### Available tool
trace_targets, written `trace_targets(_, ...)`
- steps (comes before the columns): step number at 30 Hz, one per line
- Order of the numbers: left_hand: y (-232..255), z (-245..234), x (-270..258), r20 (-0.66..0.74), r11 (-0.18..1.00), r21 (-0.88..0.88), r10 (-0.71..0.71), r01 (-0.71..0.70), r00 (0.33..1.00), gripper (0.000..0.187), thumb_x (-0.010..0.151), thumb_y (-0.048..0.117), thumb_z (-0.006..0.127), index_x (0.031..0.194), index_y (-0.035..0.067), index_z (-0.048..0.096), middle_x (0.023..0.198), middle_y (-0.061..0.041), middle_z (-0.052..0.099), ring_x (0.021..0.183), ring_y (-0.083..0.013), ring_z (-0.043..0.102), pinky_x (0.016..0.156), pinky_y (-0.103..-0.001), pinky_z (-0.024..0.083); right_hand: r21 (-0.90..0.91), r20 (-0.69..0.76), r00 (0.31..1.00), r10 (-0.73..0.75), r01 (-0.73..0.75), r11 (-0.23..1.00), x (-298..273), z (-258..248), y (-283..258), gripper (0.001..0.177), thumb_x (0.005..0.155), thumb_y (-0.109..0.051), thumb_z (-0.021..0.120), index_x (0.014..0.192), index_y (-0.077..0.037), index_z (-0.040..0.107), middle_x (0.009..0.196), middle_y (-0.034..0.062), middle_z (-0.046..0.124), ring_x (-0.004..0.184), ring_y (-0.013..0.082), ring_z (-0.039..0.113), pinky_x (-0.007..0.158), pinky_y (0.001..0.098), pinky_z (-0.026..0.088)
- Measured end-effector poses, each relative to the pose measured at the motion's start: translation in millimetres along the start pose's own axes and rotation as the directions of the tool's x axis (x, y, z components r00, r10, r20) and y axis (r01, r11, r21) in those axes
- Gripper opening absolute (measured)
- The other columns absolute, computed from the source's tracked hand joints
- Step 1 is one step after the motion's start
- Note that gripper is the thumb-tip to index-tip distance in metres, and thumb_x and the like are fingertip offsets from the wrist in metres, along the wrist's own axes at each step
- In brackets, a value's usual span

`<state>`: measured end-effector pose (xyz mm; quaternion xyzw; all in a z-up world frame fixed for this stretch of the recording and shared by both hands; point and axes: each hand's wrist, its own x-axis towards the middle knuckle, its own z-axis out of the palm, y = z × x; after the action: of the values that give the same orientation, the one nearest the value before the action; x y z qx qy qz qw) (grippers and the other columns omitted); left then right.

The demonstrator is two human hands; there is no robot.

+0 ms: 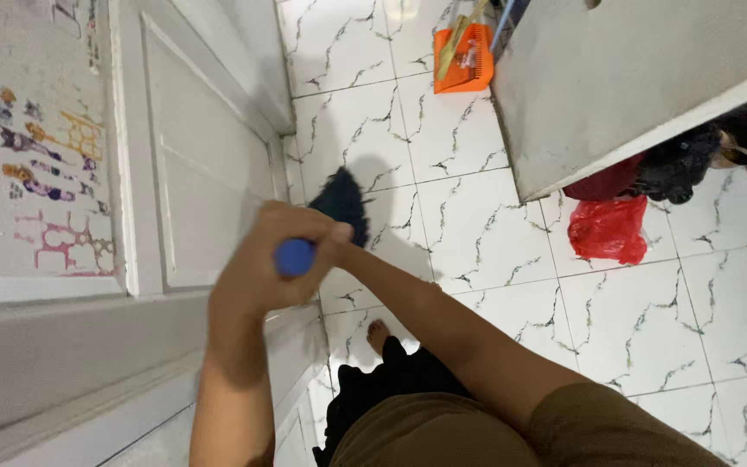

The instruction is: The person mops a white tiled floor using a mop with a blue head and a white handle, moving through a room and through a doorway.

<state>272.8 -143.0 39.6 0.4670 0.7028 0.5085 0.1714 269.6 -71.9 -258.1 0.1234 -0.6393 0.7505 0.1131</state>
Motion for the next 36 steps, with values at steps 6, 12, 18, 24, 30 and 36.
trace_targets(6,-9.2,27.1,4.4,0.075,0.996,0.008,0.091,-0.092,0.993,0.027,0.094,0.011,0.071,0.071,0.001,0.06,0.062,-0.009,0.056,0.054,-0.0227,0.051,0.055,-0.035,0.042,0.126,-0.076,0.995,0.061,-0.051,0.991,-11.3,-8.7,-42.1,0.011,0.082,-0.012,0.075,0.085,-0.003,0.069,0.077,0.0124,0.07,0.07,0.0241,0.067,0.066,0.0366,0.052)
trace_targets(12,-5.2,-10.9,-3.0,0.12,0.99,-0.125,0.086,-0.071,0.989,0.034,0.091,0.008,0.069,0.062,0.0,0.052,0.055,-0.008,0.05,0.048,-0.0181,0.049,0.05,-0.033,0.039,-0.294,-0.056,0.997,0.058,-0.072,0.953,-13.7,-28.5,-58.4,0.009,0.079,-0.008,0.074,0.084,-0.002,0.068,0.077,0.0122,0.071,0.07,0.0212,0.067,0.065,0.0349,0.051)
trace_targets(18,-20.2,-5.0,-13.5,0.048,0.941,-0.29,0.199,-0.177,0.979,0.034,0.095,0.01,0.064,0.066,0.001,0.049,0.064,-0.007,0.054,0.059,-0.0175,0.057,0.056,-0.031,0.045,-0.533,-0.195,0.876,0.442,-0.473,0.702,-42.9,-72.3,-62.3,0.006,0.081,-0.004,0.07,0.076,-0.002,0.068,0.069,0.0115,0.07,0.066,0.0218,0.065,0.06,0.0363,0.051)
trace_targets(24,-85.9,57.8,-26.5,-0.037,0.929,-0.368,0.03,-0.041,0.999,0.031,0.101,0.014,0.06,0.072,0.001,0.059,0.071,-0.006,0.061,0.06,-0.0137,0.056,0.055,-0.031,0.045,-0.66,-0.246,0.922,0.3,-0.386,0.645,-86.5,-146.0,-21.7,0.01,0.088,-0.011,0.068,0.081,-0.005,0.067,0.071,0.0142,0.067,0.063,0.0286,0.066,0.061,0.0401,0.052)
trace_targets(30,-115.7,103.1,-51.9,-0.064,0.927,-0.336,-0.198,0.166,0.978,0.03,0.106,0.019,0.056,0.084,0.0,0.065,0.072,-0.005,0.058,0.06,-0.0116,0.049,0.056,-0.029,0.041,-0.762,-0.218,0.921,0.322,-0.367,0.533,-111.3,-190.4,17.9,0.005,0.074,-0.009,0.069,0.074,-0.004,0.067,0.073,0.0173,0.068,0.069,0.0365,0.065,0.064,0.0453,0.05)
trace_targets(36,-93.8,56.0,-65.4,-0.137,0.95,-0.274,-0.195,0.151,0.971,0.03,0.104,0.017,0.057,0.082,-0.001,0.066,0.071,-0.004,0.066,0.059,-0.0087,0.057,0.054,-0.026,0.047,-0.686,-0.217,0.932,0.291,-0.357,0.634,-83.3,-128.1,18.2,0.008,0.077,-0.009,0.07,0.083,-0.004,0.071,0.078,0.0163,0.071,0.071,0.0334,0.069,0.067,0.0423,0.053)
